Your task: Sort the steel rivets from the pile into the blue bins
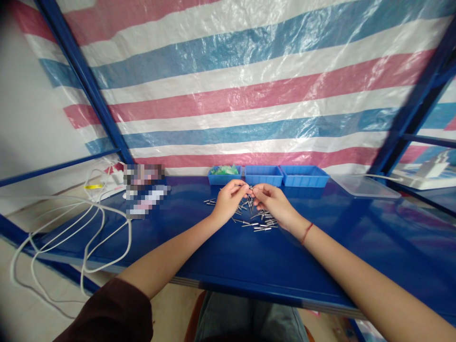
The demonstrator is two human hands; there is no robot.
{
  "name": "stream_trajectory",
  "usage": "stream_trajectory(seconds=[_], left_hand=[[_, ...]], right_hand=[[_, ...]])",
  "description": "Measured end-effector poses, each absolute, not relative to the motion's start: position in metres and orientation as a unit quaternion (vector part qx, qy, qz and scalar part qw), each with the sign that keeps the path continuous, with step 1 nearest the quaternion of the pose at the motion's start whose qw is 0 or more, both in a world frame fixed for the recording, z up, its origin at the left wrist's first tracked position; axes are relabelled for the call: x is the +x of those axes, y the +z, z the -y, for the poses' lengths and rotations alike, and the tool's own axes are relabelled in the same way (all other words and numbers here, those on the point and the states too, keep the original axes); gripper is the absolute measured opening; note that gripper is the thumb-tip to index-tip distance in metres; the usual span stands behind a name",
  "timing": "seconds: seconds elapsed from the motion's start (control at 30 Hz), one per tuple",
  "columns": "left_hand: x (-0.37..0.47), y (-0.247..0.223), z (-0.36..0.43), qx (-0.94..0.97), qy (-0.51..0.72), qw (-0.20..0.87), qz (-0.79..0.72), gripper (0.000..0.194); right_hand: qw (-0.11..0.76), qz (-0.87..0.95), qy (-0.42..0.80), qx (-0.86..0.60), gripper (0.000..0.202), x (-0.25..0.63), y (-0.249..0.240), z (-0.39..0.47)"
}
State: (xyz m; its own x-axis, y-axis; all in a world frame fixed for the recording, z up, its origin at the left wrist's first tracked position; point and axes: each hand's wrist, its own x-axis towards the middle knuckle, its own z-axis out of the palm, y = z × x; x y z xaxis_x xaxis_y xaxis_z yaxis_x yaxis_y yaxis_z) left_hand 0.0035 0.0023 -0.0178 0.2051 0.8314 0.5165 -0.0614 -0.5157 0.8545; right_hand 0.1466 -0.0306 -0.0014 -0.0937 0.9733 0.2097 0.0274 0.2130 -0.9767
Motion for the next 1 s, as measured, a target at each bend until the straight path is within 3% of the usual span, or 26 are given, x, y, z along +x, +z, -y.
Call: stream_trajectory(seconds=[0.23, 0.4, 0.6, 0.77, 0.83, 1.0], left_hand=[[0.002, -0.016, -0.002, 0.686, 0.561, 0.354, -0.299, 0.017], [0.001, -0.017, -0.006, 0.704, 0.542, 0.332, -0.317, 0.018], [0.001, -0.018, -0.007, 0.760, 0.470, 0.289, -0.343, 0.016], [-0.008, -0.015, -0.003, 0.849, 0.368, 0.120, -0.359, 0.023], [-0.012, -0.014, -0.001, 0.869, 0.314, 0.065, -0.378, 0.025], [-0.015, -0.018, 0.000, 0.885, 0.220, 0.028, -0.410, 0.032]], right_hand=[[0.511, 0.517, 0.542, -0.423, 0.028, 0.143, -0.004, 0.032], [0.555, 0.518, 0.506, -0.410, 0.029, 0.144, 0.000, 0.032], [0.594, 0.570, 0.378, -0.423, 0.032, 0.147, 0.005, 0.027], [0.634, 0.519, 0.198, -0.538, 0.026, 0.199, 0.011, -0.008], [0.611, 0.499, 0.066, -0.611, 0.020, 0.229, 0.016, -0.022], [0.566, 0.454, -0.069, -0.684, 0.015, 0.288, 0.022, -0.039]])
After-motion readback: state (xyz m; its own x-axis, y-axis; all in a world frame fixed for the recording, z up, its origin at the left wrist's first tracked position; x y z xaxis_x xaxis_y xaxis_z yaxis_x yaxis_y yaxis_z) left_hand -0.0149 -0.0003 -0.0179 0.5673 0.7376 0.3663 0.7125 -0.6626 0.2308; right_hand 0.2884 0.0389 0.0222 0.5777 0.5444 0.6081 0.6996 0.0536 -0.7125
